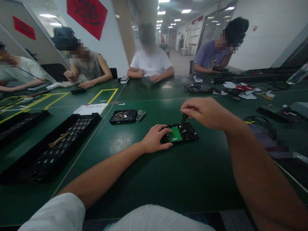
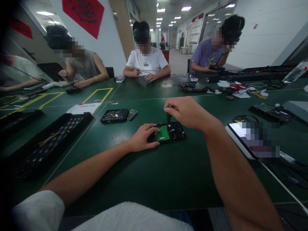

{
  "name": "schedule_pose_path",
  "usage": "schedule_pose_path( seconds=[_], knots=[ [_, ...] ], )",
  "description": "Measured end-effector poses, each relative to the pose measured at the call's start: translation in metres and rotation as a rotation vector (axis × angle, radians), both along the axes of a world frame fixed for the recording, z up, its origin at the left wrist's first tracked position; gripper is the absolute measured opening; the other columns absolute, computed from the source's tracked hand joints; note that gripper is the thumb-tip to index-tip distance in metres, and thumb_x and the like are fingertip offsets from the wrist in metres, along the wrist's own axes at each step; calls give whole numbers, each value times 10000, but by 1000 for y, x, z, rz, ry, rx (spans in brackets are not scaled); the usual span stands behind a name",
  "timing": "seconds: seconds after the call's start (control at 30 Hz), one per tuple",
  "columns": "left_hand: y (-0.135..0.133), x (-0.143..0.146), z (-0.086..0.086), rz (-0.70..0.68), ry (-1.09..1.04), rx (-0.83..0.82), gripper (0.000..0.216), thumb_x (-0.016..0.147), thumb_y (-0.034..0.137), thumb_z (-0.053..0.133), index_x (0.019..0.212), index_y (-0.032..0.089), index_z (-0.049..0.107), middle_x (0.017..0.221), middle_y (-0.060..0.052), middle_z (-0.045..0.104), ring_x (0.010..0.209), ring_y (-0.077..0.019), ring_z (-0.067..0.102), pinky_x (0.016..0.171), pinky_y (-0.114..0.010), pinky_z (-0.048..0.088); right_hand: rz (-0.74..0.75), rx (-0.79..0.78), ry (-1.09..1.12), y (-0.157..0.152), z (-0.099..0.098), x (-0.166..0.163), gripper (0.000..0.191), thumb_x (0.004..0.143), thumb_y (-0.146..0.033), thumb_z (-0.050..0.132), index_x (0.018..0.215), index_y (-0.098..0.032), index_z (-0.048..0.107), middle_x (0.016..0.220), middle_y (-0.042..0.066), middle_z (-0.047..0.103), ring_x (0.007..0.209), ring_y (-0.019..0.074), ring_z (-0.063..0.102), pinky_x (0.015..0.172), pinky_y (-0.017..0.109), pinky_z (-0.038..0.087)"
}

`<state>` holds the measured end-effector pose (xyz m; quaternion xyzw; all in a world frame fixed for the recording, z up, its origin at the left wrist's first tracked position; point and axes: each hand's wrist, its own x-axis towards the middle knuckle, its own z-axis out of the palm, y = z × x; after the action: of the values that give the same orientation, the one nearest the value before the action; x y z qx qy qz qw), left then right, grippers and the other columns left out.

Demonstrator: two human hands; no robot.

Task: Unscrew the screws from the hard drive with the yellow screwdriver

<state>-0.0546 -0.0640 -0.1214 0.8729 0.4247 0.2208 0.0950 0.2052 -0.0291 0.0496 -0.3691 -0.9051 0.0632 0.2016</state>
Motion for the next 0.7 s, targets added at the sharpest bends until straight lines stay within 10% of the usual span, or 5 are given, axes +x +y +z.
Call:
schedule_pose_path(
  seconds=[0.7],
  knots=[
    [1, 0, -2, 0, 3, 11, 658, 902, 619, 743, 1431, 254, 602, 1522, -159, 553, 1402, -374, 521, 1162, -568, 439, -25, 29, -29, 3, -5, 3, 270, 967, -284, 581, 1155, -193, 751, 922, 54, 771, 812, 212, 674, 751, 318, 433]
  ],
)
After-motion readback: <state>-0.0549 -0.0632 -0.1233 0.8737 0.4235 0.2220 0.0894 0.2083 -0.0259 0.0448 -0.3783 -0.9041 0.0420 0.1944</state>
